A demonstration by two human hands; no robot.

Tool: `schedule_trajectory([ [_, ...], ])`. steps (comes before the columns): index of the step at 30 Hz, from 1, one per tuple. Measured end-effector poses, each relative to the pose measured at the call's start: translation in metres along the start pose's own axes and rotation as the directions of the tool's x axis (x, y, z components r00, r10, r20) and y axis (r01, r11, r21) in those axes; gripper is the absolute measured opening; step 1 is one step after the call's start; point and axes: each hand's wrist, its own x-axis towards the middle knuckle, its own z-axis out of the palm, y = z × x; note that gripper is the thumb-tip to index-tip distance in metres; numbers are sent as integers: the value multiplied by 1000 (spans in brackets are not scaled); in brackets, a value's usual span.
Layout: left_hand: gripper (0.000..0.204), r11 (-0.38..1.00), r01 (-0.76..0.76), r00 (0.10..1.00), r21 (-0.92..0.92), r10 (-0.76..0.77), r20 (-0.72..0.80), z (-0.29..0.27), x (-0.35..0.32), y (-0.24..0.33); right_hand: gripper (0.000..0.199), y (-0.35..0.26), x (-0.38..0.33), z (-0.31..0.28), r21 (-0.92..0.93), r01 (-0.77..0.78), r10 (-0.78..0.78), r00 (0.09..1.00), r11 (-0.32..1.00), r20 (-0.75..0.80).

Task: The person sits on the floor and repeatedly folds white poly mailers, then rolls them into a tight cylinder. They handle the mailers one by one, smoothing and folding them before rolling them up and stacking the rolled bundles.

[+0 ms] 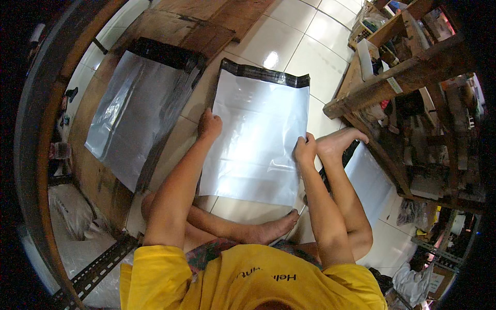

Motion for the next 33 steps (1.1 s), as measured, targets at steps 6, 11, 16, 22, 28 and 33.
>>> schedule_trajectory([
  [6, 46, 1000, -28, 996, 13, 27, 87, 11, 57, 55, 33, -35, 38, -14, -2, 57, -57, 997, 998, -61],
  [11, 52, 998, -51, 985, 47, 43, 165, 38, 151, 118, 34, -67, 120, -8, -149, 156, -184, 962, 976, -200],
  [16, 55, 970, -244, 963, -9, 243, 120, 51, 224, 178, 32, -109, 188, 0, -216, 69, -125, 958, 974, -258],
  [22, 50, 970, -240, 958, 33, 232, 167, 64, 264, 216, 32, -108, 243, 3, -317, -85, -6, 961, 944, -278],
  [28, 68, 951, -307, 934, 28, 296, 202, 80, 299, 166, 33, -86, 249, 15, -350, -134, 93, 987, 927, -130],
  [33, 86, 910, -350, 937, 220, 343, 72, 67, 253, 160, 71, -84, 239, 5, -403, -42, 14, 997, 914, -70],
])
